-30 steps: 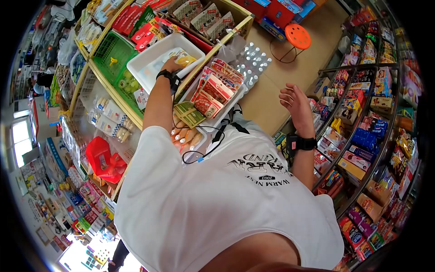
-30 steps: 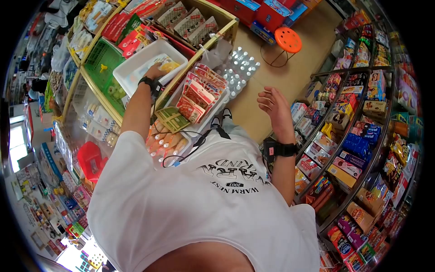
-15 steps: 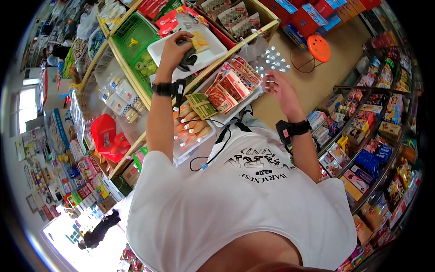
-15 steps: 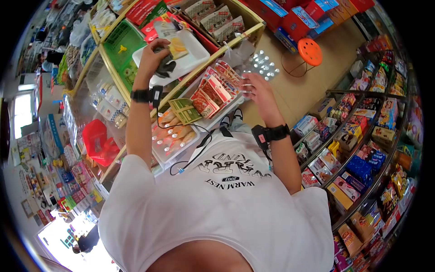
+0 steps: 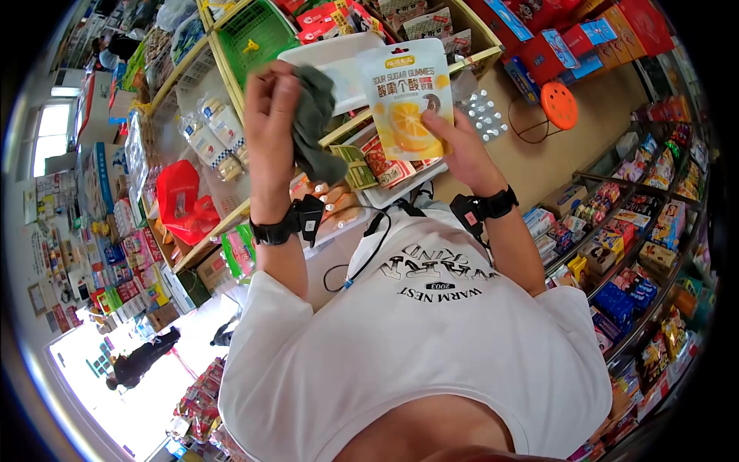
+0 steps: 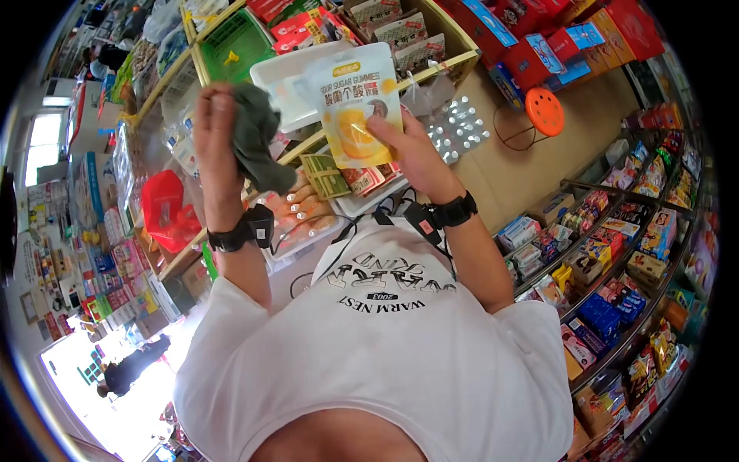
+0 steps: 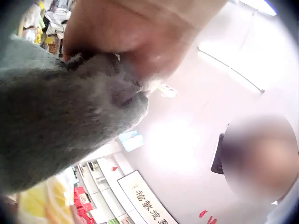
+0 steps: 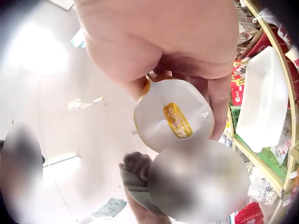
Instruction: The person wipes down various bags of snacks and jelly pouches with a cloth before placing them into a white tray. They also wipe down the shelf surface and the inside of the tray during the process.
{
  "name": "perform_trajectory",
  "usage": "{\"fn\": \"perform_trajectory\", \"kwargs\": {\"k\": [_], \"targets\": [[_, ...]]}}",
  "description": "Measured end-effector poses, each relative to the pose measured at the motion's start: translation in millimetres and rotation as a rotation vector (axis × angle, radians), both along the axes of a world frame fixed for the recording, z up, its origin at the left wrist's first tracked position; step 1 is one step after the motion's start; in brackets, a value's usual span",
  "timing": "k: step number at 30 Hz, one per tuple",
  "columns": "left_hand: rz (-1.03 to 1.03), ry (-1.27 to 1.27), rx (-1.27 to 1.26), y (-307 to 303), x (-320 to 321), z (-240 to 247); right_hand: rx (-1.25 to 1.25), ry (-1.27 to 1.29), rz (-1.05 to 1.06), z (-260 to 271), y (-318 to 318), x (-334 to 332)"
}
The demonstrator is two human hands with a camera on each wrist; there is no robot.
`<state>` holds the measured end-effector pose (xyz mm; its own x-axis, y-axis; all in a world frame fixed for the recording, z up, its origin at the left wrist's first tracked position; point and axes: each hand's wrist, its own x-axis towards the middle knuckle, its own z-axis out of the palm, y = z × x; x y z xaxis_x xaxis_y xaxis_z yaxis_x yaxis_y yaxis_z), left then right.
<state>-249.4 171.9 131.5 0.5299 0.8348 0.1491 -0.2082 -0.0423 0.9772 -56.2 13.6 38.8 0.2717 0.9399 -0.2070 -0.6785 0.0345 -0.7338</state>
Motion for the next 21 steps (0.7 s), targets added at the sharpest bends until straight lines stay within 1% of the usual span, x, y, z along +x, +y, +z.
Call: {"fn": "perform_trajectory", "kwargs": {"k": [1, 2, 4, 5, 6, 7, 8, 9, 10, 11, 12, 14, 15, 16, 17, 18, 20, 21], "targets": [[0.005, -0.058, 0.075, -5, 6, 9, -0.022, -0.099, 0.012, -1, 0, -2], [0.01, -0.116, 0.152, -9, 11, 13, -0.022, -0.099, 0.02, 2, 1, -6], [-0.229, 0.063, 0.53, -5, 25, 0, -0.013, -0.194, 0.106, 9, 0, -13], [-0.231, 0.249, 0.811, -12, 35, -13, -0.012, -0.195, 0.109, 8, 0, -14], [-0.231, 0.439, 1.09, -21, 45, -28, -0.057, -0.262, 0.086, 4, -1, -14], [-0.232, 0.436, 1.091, -30, 48, -39, -0.102, -0.328, 0.058, -1, -2, -15], [-0.285, 0.38, 1.019, -41, 48, -48, -0.103, -0.329, 0.049, -10, -5, -16], [-0.341, 0.321, 0.95, -50, 49, -53, 0.03, -0.298, -0.009, -20, -9, -15], [-0.351, 0.312, 0.955, -58, 50, -55, 0.164, -0.27, -0.066, -26, -13, -12], [-0.431, 0.334, 1.018, -68, 48, -56, 0.281, -0.452, -0.056, -26, -28, -11], [-0.507, 0.359, 1.077, -74, 46, -57, 0.275, -0.452, -0.057, -25, -30, -12], [-0.506, 0.368, 1.074, -63, 52, -54, 0.132, -0.509, -0.11, -24, -25, -12], [-0.338, 0.419, 1.058, -53, 56, -54, -0.003, -0.571, -0.047, -35, -18, -3], [-0.173, 0.468, 1.037, -43, 61, -55, -0.002, -0.571, -0.047, -24, -17, -4], [-0.098, 0.398, 0.929, -32, 66, -55, -0.064, -0.496, -0.002, -9, -16, -7], [-0.05, 0.333, 0.857, -23, 70, -54, -0.123, -0.422, 0.04, 2, -15, -8], [-0.038, 0.324, 0.876, -32, 78, -53, -0.089, -0.462, 0.032, 1, -14, -4], [-0.155, 0.265, 0.906, -40, 78, -57, -0.035, -0.388, -0.067, -6, -13, -3]]}}
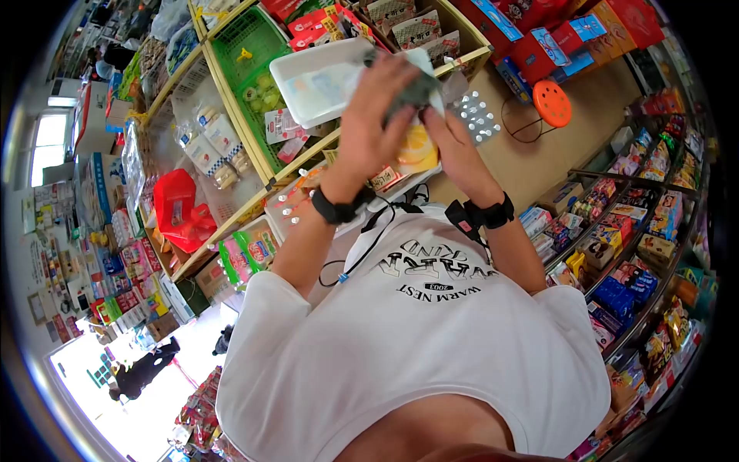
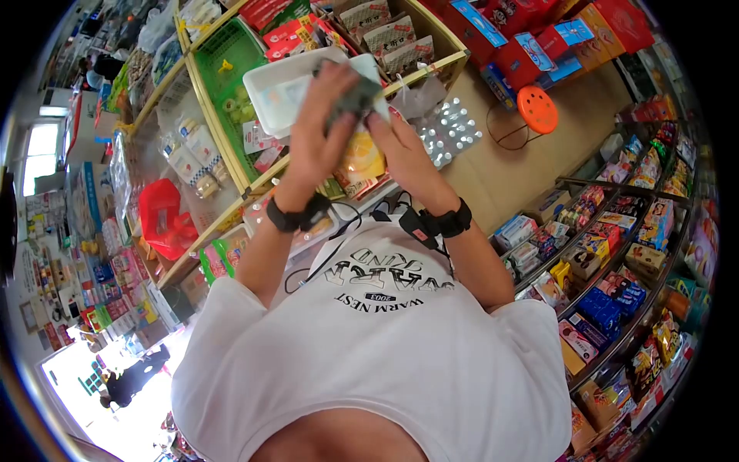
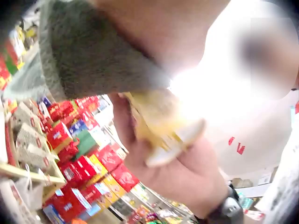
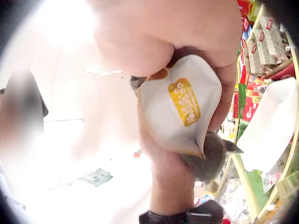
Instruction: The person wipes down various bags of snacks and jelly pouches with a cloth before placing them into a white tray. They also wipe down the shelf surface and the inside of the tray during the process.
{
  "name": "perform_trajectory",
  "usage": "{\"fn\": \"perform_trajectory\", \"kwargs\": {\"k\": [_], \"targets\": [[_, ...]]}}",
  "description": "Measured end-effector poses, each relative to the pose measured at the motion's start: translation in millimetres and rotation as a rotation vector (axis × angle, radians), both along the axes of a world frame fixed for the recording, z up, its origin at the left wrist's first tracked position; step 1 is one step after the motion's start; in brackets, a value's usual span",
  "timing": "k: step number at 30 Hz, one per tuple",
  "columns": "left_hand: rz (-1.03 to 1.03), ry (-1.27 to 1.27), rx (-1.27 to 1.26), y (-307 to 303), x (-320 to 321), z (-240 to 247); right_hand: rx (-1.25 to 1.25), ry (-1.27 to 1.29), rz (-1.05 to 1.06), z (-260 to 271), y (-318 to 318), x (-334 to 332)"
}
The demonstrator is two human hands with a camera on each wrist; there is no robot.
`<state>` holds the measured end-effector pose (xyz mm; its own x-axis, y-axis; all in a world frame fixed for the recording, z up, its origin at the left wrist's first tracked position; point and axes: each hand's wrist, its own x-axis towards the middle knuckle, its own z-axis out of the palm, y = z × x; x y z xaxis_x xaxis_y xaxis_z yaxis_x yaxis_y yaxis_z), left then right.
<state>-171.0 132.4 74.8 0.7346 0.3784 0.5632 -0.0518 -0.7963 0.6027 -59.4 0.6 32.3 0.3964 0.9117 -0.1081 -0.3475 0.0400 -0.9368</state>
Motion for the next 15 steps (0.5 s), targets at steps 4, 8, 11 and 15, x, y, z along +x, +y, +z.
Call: {"fn": "perform_trajectory", "kwargs": {"k": [4, 8, 11, 15], "targets": [[-0.248, 0.065, 0.099, -46, -3, 0, 0.23, 0.222, -0.141, -14, -8, 7], [-0.012, 0.008, 0.093, -19, 7, 2, 0.208, 0.288, -0.142, 9, -1, 9], [0.038, -0.261, -0.3, -2, 21, 0, 0.21, 0.466, -0.161, 24, -2, 13], [-0.131, -0.474, -0.44, -17, 27, -3, 0.088, -0.292, -0.184, -13, -10, 27]]}}
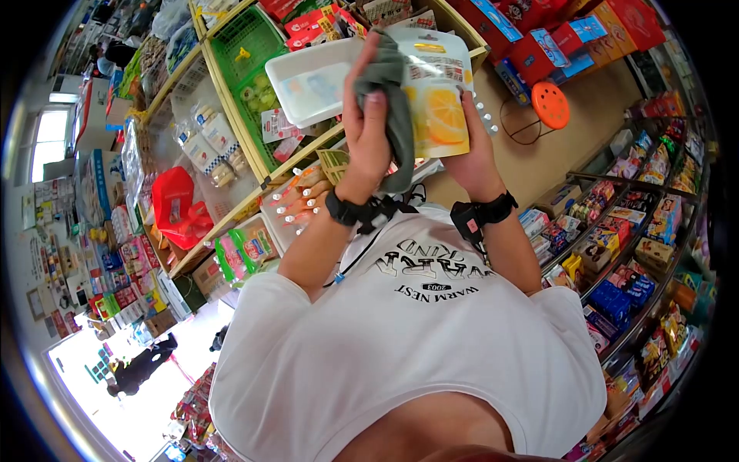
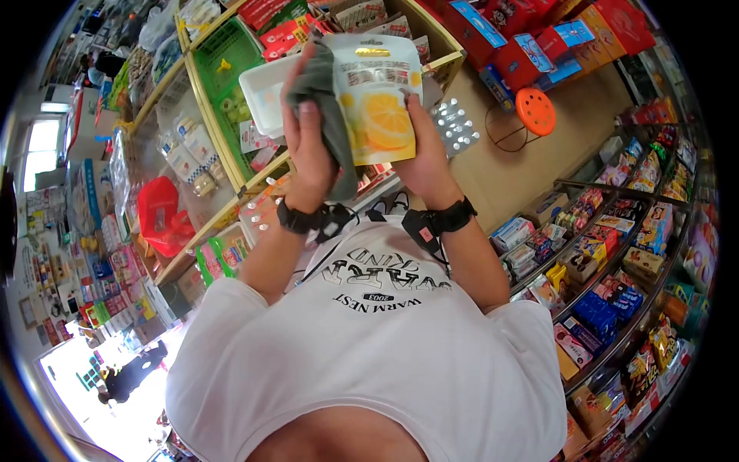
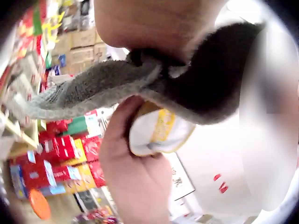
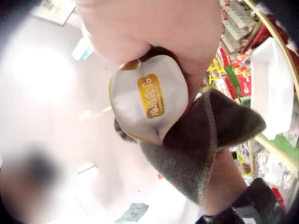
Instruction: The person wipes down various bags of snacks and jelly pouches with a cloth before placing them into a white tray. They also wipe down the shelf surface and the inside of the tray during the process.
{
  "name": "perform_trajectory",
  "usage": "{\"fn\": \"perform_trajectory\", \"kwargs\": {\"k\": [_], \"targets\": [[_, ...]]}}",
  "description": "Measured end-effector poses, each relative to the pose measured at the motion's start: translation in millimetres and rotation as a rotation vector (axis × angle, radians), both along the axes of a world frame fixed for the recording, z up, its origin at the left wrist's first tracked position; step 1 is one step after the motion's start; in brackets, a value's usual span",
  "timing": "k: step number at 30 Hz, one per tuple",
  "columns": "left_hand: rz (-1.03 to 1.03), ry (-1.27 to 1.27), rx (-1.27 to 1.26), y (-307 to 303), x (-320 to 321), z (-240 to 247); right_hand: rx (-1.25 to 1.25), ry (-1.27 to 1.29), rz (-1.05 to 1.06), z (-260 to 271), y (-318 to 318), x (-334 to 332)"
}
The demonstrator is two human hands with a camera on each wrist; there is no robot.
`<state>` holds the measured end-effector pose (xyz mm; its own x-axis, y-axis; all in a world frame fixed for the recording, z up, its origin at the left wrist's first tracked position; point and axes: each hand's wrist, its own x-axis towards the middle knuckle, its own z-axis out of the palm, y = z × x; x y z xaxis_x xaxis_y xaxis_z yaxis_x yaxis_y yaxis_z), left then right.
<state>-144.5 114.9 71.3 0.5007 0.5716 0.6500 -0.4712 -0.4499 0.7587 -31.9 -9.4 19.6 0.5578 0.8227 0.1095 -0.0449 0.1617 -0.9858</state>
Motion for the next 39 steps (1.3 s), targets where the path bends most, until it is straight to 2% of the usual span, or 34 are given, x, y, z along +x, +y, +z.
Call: {"fn": "perform_trajectory", "kwargs": {"k": [2, 3, 4, 6, 7, 8, 10, 11, 14, 15, 16, 18, 20, 22, 23, 26, 28, 30, 31, 34, 35, 36, 39], "targets": [[-0.079, -0.166, -0.679, -34, 3, 15, 0.14, 0.722, 0.121, 7, -1, 1], [-0.071, -0.105, -0.758, -40, 1, 11, 0.338, 1.232, 0.274, 24, -6, 5], [-0.064, -0.045, -0.836, -44, 1, 8, 0.34, 1.234, 0.269, 32, -5, 5], [-0.149, -0.096, -0.754, -44, 14, 11, 0.205, 0.664, 0.126, 40, 2, -1], [-0.176, -0.067, -0.595, -42, 17, 12, 0.079, 0.52, 0.053, 37, 0, 0], [-0.218, -0.029, -0.425, -32, 20, -2, 0.077, 0.523, 0.05, 38, -1, 2], [-0.148, 0.237, -0.078, -34, 19, -7, 0.12, 0.501, -0.03, 39, -2, 6], [-0.094, 0.414, 0.216, -33, 19, -14, 0.118, 0.51, -0.026, 37, -4, 9], [0.071, 0.528, 0.446, -41, 20, -19, 0.124, 0.921, 0.184, 25, -19, 19], [0.071, 0.532, 0.446, -38, 23, -22, 0.079, 0.999, 0.172, 18, -22, 21], [0.098, 0.497, 0.301, -35, 26, -26, 0.075, 1.006, 0.173, 11, -25, 22], [0.111, 0.37, -0.051, -26, 32, -34, 0.183, 0.937, 0.323, 2, -33, 20], [0.15, 0.411, -0.087, -18, 26, -35, 0.136, 0.895, 0.341, 4, -37, 16], [0.156, 0.433, -0.095, -15, 17, -37, 0.08, 0.594, 0.415, 13, -36, 14], [0.164, 0.451, -0.108, -16, 11, -39, -0.002, 0.611, 0.511, 10, -36, 23], [0.221, 0.501, -0.06, -13, -8, -43, -0.121, 0.613, 0.632, 7, -32, 29], [0.262, 0.508, -0.034, -6, -20, -45, -0.158, 0.635, 0.645, 10, -26, 25], [0.148, 0.633, -0.188, 1, -35, -43, -0.218, 0.737, 0.64, 6, -21, 20], [0.169, 0.625, -0.213, 6, -43, -46, -0.203, 0.814, 0.638, 1, -19, 14], [0.313, 0.664, -0.322, 15, -79, -43, -0.2, 0.817, 0.691, 2, -11, -10], [0.357, 0.625, -0.369, 25, -95, -59, -0.206, 0.824, 0.641, 7, -11, -18], [0.352, 0.465, -0.553, 27, -108, -58, -0.215, 0.825, 0.657, 8, -8, -25], [0.56, 0.336, -0.775, 50, -159, -80, -0.259, 0.69, 0.515, -1, -1, -40]]}}
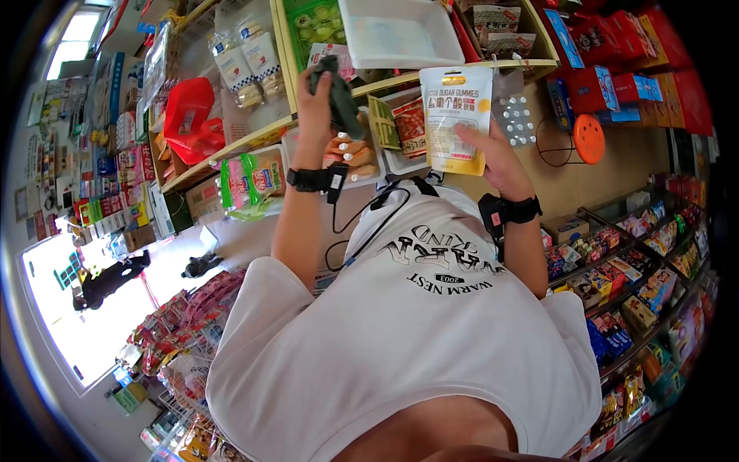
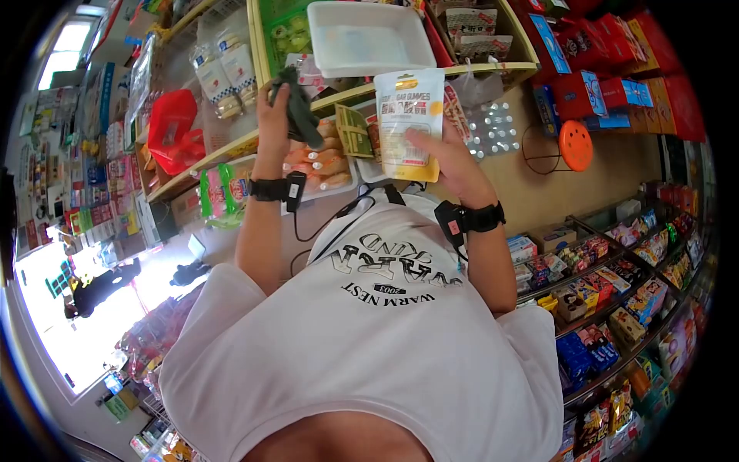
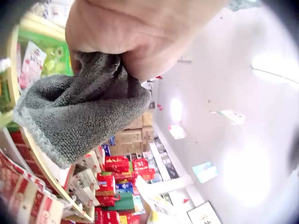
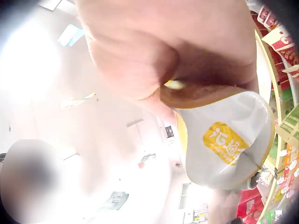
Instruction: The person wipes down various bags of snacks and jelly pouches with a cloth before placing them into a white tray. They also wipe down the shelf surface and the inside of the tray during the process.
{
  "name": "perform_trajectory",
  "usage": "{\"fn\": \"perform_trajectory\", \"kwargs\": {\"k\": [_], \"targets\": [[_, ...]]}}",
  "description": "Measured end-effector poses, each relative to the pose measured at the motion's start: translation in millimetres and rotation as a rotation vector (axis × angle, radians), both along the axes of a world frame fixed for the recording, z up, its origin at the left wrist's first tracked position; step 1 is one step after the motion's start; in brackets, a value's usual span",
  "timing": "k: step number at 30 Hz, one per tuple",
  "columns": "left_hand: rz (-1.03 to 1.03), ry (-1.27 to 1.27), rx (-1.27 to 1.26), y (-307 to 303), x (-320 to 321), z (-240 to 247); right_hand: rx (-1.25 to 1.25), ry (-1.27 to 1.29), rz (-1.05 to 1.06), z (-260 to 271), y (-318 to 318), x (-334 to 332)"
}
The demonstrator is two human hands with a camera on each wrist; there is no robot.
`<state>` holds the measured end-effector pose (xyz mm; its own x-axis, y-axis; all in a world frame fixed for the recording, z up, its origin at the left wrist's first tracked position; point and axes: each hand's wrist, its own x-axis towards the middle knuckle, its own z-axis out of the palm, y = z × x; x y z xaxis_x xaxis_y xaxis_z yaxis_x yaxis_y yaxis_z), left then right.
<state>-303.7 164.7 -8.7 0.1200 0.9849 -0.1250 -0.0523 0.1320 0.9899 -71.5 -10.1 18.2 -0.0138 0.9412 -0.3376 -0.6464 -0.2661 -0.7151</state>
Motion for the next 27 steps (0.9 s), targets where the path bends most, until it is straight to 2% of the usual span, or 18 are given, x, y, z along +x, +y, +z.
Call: {"fn": "perform_trajectory", "kwargs": {"k": [3, 5, 8, 10, 11, 13, 16, 17, 19, 21, 23, 24, 25, 27], "targets": [[0.114, 0.061, 0.069, 22, -62, -36, -0.049, -0.096, -0.103, -2, 7, -16], [0.228, 0.142, -0.006, 29, -102, -56, -0.03, -0.16, -0.137, 1, 9, -28], [0.298, -0.081, -0.192, 22, -153, -80, 0.002, -0.202, -0.127, 8, 10, -46], [0.303, -0.17, -0.249, 15, -176, -95, -0.023, -0.23, -0.233, 2, 9, -59], [0.314, -0.26, -0.299, 12, -183, -104, -0.03, -0.237, -0.238, 0, 8, -65], [0.304, -0.27, -0.305, 5, -179, -108, -0.055, -0.176, -0.372, -5, 6, -76], [0.075, -0.03, -0.364, -14, -156, -91, -0.121, -0.091, -0.406, -13, -3, -82], [0.065, -0.035, -0.369, -14, -152, -100, -0.125, -0.098, -0.415, -13, -4, -85], [-0.255, 0.333, -0.018, -12, -145, -127, -0.179, -0.169, -0.402, -12, -7, -91], [-0.29, 0.305, 0.063, -12, -135, -157, -0.189, -0.198, -0.404, -15, -10, -96], [-0.308, 0.432, 0.123, -9, -125, -182, -0.189, -0.221, -0.411, -15, -9, -98], [-0.331, 0.554, 0.208, -12, -120, -165, -0.187, -0.244, -0.422, -14, -11, -100], [-0.337, 0.552, 0.221, -16, -115, -147, -0.184, -0.268, -0.433, -13, -11, -99], [-0.509, 0.858, 0.615, -27, -104, -110, -0.173, -0.291, -0.416, -18, -13, -92]]}}
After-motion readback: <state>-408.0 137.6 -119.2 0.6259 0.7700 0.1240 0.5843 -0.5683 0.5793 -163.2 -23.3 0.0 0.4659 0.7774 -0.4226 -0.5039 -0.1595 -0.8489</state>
